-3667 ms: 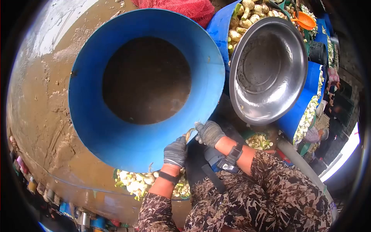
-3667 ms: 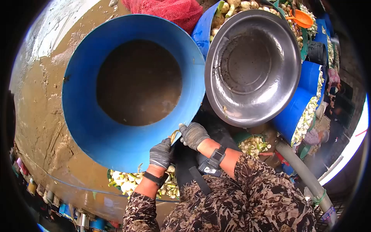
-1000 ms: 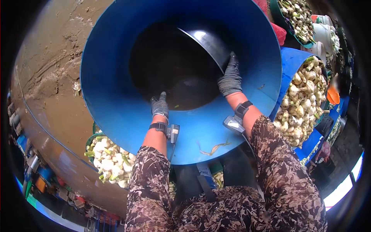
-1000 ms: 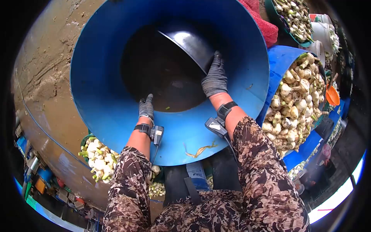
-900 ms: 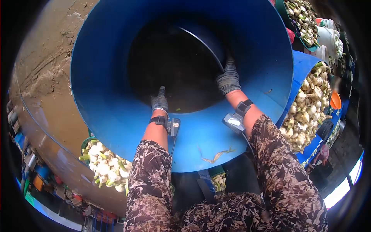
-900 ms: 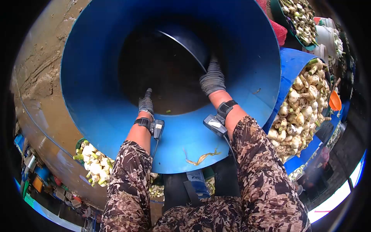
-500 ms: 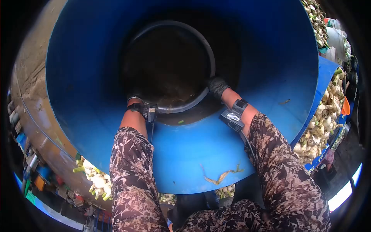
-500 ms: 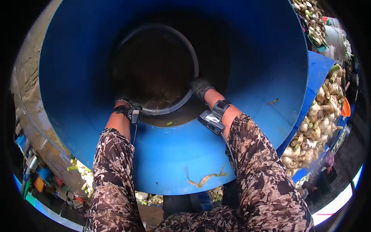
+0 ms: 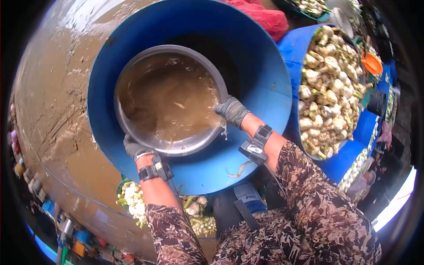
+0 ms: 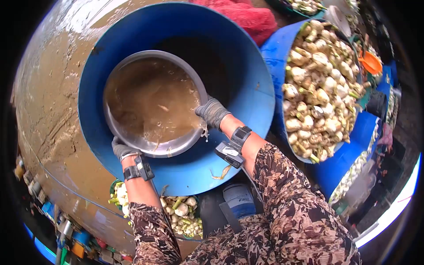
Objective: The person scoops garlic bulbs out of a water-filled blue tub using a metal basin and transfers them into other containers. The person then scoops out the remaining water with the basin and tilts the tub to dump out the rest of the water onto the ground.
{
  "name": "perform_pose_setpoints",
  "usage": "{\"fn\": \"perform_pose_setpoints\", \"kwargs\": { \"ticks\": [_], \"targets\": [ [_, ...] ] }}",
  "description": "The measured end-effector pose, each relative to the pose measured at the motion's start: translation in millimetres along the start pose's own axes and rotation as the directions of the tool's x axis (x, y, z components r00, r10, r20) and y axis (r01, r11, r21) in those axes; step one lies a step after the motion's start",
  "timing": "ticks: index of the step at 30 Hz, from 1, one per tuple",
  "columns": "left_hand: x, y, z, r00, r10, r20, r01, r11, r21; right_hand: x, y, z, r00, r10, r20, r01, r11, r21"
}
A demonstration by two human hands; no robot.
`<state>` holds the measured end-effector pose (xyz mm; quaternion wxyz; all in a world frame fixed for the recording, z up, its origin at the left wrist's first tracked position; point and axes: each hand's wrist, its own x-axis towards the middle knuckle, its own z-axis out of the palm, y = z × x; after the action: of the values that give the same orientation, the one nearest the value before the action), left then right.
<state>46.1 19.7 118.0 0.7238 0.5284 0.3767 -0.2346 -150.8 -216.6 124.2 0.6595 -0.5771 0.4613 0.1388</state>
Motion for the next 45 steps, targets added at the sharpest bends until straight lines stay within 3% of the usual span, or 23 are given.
{"fn": "perform_pose_setpoints", "kwargs": {
  "ticks": [1, 5, 6, 9, 14, 16, 18, 19, 20, 22, 24, 26, 28, 30, 31, 32, 33, 34, 35, 36, 37, 44, 45],
  "targets": [
    [-28.7, 10.7, 7.6, 0.999, 0.018, 0.028, -0.019, 1.000, 0.017, -25.1, -3.2, -3.7, 0.999, -0.042, -0.013, 0.043, 0.982, 0.184],
    [-114.8, 38.5, 11.6, 0.999, -0.009, 0.044, 0.003, 0.989, 0.148, -107.9, 10.0, -31.8, 0.997, -0.043, -0.070, 0.050, 0.994, 0.100],
    [-112.4, 42.5, -11.9, 0.986, -0.010, 0.165, -0.029, 0.973, 0.229, -131.1, 19.6, -35.5, 0.995, -0.041, -0.086, 0.051, 0.993, 0.111],
    [-197.1, 41.0, -11.9, 0.951, -0.135, 0.279, 0.019, 0.924, 0.383, -212.9, 49.3, -46.1, 0.972, -0.195, -0.135, 0.235, 0.864, 0.444],
    [-265.5, 22.0, -46.1, 0.883, -0.311, 0.353, 0.016, 0.770, 0.637, -329.0, 115.3, -63.0, 0.982, 0.055, -0.181, 0.008, 0.944, 0.331],
    [-296.3, -13.6, -46.6, 0.903, -0.234, 0.359, -0.144, 0.624, 0.768, -396.1, 138.2, -75.3, 0.936, 0.312, -0.162, -0.214, 0.871, 0.441],
    [-332.7, -43.0, -32.8, 0.870, -0.371, 0.325, -0.081, 0.543, 0.836, -423.2, 205.0, -49.4, 0.887, 0.286, -0.363, -0.102, 0.888, 0.449],
    [-339.1, -62.2, -29.8, 0.853, -0.413, 0.318, -0.077, 0.504, 0.860, -446.9, 187.3, -60.8, 0.825, 0.313, -0.471, -0.079, 0.889, 0.452],
    [-338.0, -77.8, -33.0, 0.843, -0.455, 0.285, -0.072, 0.430, 0.900, -445.9, 240.8, -37.4, 0.842, 0.329, -0.427, -0.023, 0.813, 0.582],
    [-335.3, -118.9, -37.0, 0.844, -0.465, 0.267, -0.099, 0.354, 0.930, -460.8, 310.0, -3.2, 0.822, 0.490, -0.291, -0.179, 0.706, 0.685],
    [-344.4, -162.6, -24.9, 0.834, -0.514, 0.200, -0.113, 0.195, 0.974, -466.6, 363.7, 24.1, 0.792, 0.496, -0.355, 0.009, 0.573, 0.820],
    [-337.8, -215.1, -18.2, 0.786, -0.576, 0.225, -0.163, 0.159, 0.974, -468.9, 396.3, 30.2, 0.769, 0.535, -0.349, 0.088, 0.452, 0.888],
    [-318.7, -271.4, -8.1, 0.715, -0.671, 0.199, -0.235, 0.038, 0.971, -465.8, 404.1, 5.6, 0.762, 0.618, -0.193, 0.125, 0.151, 0.981],
    [-308.0, -330.4, 7.2, 0.666, -0.732, 0.143, -0.217, -0.006, 0.976, -456.6, 432.5, -18.4, 0.749, 0.650, -0.133, 0.034, 0.162, 0.986],
    [-263.6, -367.5, 1.5, 0.639, -0.759, 0.124, -0.316, -0.112, 0.942, -436.5, 473.0, -13.4, 0.765, 0.615, -0.192, 0.029, 0.265, 0.964],
    [-270.1, -391.3, 10.4, 0.691, -0.714, 0.110, -0.389, -0.239, 0.890, -426.0, 499.7, -14.4, 0.780, 0.577, -0.244, 0.021, 0.365, 0.931],
    [-247.0, -423.7, 13.8, 0.597, -0.781, 0.183, -0.757, -0.472, 0.453, -430.4, 485.0, -41.2, 0.768, 0.614, -0.179, -0.003, 0.283, 0.959],
    [-224.2, -455.7, 17.0, 0.491, -0.834, 0.253, -0.830, -0.536, -0.157, -435.7, 465.4, -71.2, 0.753, 0.649, -0.112, -0.024, 0.197, 0.980],
    [-229.5, -468.0, 26.0, 0.439, -0.872, 0.214, -0.781, -0.489, -0.390, -441.3, 444.9, -101.8, 0.733, 0.679, -0.045, -0.040, 0.110, 0.993],
    [-235.7, -481.8, 36.1, 0.394, -0.907, 0.150, -0.758, -0.413, -0.505, -437.9, 449.4, -112.9, 0.736, 0.676, 0.039, 0.080, -0.143, 0.986],
    [-237.9, -496.0, 42.5, 0.351, -0.931, 0.101, -0.736, -0.341, -0.585, -441.8, 450.8, -131.3, 0.717, 0.695, 0.057, 0.060, -0.143, 0.988],
    [-209.0, -558.3, 60.6, -0.033, -0.997, -0.070, -0.425, 0.078, -0.902, -487.2, 434.2, -235.1, 0.700, 0.713, -0.040, -0.075, 0.129, 0.989],
    [-231.5, -551.2, 62.6, 0.113, -0.993, -0.035, -0.542, -0.032, -0.840, -494.4, 420.0, -244.7, 0.697, 0.715, -0.058, -0.108, 0.184, 0.977]
  ]
}}
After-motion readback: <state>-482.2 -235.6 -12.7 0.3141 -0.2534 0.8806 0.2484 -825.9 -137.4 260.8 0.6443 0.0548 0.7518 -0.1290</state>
